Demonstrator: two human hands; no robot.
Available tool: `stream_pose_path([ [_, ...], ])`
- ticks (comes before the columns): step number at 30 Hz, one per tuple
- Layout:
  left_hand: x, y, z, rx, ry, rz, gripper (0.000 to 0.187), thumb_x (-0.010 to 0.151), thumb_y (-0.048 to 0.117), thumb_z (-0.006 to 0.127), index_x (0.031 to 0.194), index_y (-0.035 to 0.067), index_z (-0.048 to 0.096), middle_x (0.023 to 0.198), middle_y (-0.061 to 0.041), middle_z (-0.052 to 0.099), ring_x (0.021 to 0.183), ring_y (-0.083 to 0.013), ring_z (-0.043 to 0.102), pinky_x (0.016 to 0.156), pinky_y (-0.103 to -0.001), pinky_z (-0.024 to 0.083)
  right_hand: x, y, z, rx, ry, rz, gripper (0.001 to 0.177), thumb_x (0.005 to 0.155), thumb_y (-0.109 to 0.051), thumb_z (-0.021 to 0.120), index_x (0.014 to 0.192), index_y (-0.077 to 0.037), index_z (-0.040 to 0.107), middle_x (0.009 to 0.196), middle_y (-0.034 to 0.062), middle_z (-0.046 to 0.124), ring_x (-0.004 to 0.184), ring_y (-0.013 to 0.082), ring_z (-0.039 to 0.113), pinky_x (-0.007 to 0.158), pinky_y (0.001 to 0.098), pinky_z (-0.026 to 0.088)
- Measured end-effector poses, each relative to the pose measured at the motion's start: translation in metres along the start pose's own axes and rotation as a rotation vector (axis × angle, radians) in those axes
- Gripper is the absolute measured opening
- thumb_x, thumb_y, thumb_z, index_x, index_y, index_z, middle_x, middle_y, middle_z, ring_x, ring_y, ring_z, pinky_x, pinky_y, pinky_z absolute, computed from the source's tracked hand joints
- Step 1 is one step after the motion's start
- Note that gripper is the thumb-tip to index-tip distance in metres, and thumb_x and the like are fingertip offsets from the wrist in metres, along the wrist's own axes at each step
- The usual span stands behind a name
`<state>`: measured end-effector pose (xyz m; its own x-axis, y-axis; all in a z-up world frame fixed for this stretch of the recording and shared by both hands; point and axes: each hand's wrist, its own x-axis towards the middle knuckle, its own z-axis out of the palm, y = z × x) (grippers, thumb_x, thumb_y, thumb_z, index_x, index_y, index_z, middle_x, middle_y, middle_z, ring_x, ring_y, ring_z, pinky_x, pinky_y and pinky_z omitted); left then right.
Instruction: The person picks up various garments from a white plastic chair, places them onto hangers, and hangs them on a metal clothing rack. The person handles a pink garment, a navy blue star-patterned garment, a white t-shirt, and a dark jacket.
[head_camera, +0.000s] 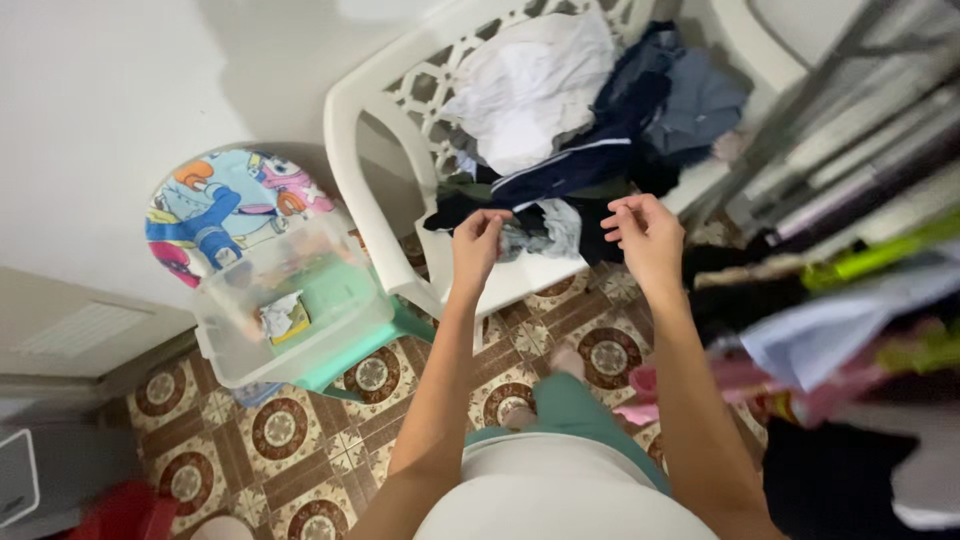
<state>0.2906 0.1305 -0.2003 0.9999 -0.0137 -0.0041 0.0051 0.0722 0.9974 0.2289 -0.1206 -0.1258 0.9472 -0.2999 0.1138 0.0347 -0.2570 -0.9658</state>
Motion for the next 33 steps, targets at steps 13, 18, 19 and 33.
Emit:
stream_pose_path([
  [13, 0.132, -0.108, -0.018, 0.082, 0.130, -0.181, 0.018, 0.100, 0.011, 0.060, 0.102, 0.000, 0.075, 0.066, 0.001, 0.059, 0.054, -0.0063, 0.052, 0.048, -0.025, 0.043, 0.248, 0.161, 0.070, -0.103, 0.073, 0.387, 0.028, 0.095, -0.012, 0.067, 0.122, -0.008, 0.061, 0.094, 0.0090, 0.071, 0.068, 0.0170, 0.067, 0.052, 0.0329, 0.054],
  [18, 0.172, -0.137, -0.010, 0.088, 0.151, -0.281, 0.019, 0.100, 0.011, 0.059, 0.103, 0.001, 0.074, 0.067, 0.000, 0.059, 0.055, -0.0069, 0.053, 0.049, -0.026, 0.044, 0.311, 0.233, 0.082, -0.074, 0.204, 0.772, 0.065, 0.092, -0.009, 0.069, 0.147, -0.011, 0.033, 0.116, 0.0196, 0.062, 0.072, 0.0277, 0.070, 0.062, 0.0444, 0.064],
  [19, 0.175, -0.141, -0.010, 0.126, 0.149, -0.290, 0.018, 0.099, 0.011, 0.059, 0.103, 0.002, 0.075, 0.068, 0.000, 0.060, 0.056, -0.0072, 0.053, 0.049, -0.026, 0.044, 0.316, 0.249, 0.082, -0.067, 0.209, 0.785, 0.073, 0.091, -0.008, 0.069, 0.149, -0.013, 0.026, 0.123, 0.0194, 0.055, 0.073, 0.0298, 0.070, 0.064, 0.0448, 0.065],
  [33, 0.185, -0.151, -0.007, 0.219, 0.099, -0.442, 0.019, 0.098, 0.010, 0.060, 0.105, 0.002, 0.075, 0.070, -0.001, 0.061, 0.060, -0.0091, 0.054, 0.053, -0.027, 0.045, 0.354, 0.333, 0.082, 0.354, 0.086, 0.931, 0.045, 0.083, -0.012, 0.077, 0.123, 0.000, 0.062, 0.100, 0.0086, 0.070, 0.091, 0.0279, 0.069, 0.077, 0.0480, 0.059],
])
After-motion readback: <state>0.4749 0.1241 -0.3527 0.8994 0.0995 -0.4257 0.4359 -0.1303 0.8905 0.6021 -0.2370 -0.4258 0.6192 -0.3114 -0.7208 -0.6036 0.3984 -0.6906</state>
